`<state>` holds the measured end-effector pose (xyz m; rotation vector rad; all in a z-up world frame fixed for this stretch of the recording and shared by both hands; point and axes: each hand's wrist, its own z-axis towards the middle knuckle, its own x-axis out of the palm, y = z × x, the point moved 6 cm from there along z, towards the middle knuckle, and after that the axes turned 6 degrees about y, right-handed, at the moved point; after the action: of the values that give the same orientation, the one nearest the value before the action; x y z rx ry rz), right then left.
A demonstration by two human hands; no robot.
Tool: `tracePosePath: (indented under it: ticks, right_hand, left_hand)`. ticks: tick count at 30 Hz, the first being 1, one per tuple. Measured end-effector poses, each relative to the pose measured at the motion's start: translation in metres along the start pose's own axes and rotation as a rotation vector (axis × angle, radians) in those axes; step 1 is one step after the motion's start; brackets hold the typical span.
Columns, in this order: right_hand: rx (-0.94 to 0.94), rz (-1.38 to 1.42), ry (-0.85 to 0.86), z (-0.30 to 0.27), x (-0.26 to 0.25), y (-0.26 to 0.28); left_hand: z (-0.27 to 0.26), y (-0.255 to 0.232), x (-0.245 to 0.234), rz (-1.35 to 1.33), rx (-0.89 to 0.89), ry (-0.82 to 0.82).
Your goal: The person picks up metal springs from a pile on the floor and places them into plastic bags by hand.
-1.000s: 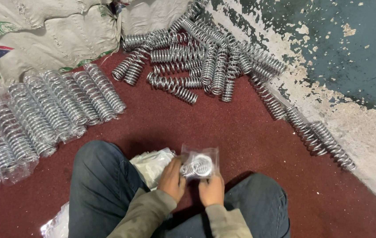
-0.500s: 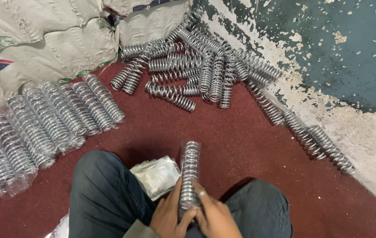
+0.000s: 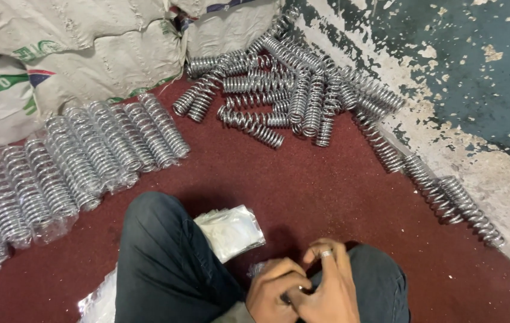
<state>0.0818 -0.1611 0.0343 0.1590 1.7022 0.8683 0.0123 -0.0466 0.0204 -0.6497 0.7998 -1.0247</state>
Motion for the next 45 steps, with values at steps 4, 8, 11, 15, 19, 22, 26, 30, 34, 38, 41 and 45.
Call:
tracePosePath:
  ticks: [4, 8, 11, 15, 19, 22, 26, 30, 34, 38, 41, 45]
  right_hand:
    - [0.436, -0.232, 0.666, 0.006, 0.010, 0.007]
    - [0.458, -0.007, 0.321, 0.001, 0.028, 0.018]
    - [-0.004, 0.166, 0.052, -0.005, 0.043, 0.080]
    - [-0.479, 0.200, 0.034, -0.009, 0.057, 0.153]
    - [-0.328, 0.103, 0.117, 0.088, 0.079, 0.110]
    - [-0.164, 0.062, 0.187, 0.185, 0.097, 0.051]
    - [-0.277, -0.217, -0.005, 0.311, 0.112, -0.009]
    - [-0.347, -0.436, 0.198, 0.408, 0.124, -0.001]
    - [-0.127, -0.525, 0.536, 0.430, 0.122, 0.031]
    - [-0.028, -0.587, 0.618, 0.406, 0.123, 0.049]
    - [-0.169, -0.737, 0.476, 0.399, 0.157, 0.037]
    - [-0.421, -0.882, -0.026, 0.383, 0.166, 0.022]
  left_hand:
    - [-0.033, 0.004, 0.006, -0.231, -0.491, 0.125]
    - [-0.085, 0.053, -0.024, -0.610, -0.978, -0.205]
    - [-0.085, 0.067, -0.064, -1.003, -1.259, -0.500]
    - [-0.035, 0.059, -0.184, -0.361, -0.825, -0.820]
    - [-0.046, 0.128, -0.329, 0.354, -0.638, -0.855]
    - [-0.062, 0.180, -0.421, 0.606, -0.625, -0.785]
    - [-0.085, 0.224, -0.445, 0.662, -1.039, -0.418]
    - [-0.031, 0.138, -0.334, 0.621, -0.717, -0.455]
    - [-0.017, 0.133, -0.213, 1.050, -0.525, -0.056]
    - [0.001, 0.134, -0.196, 0.991, -0.383, 0.072]
    - [0.003, 0.136, -0.196, 0.975, -0.376, 0.058]
    - [0.011, 0.129, -0.201, 0.967, -0.330, 0.029]
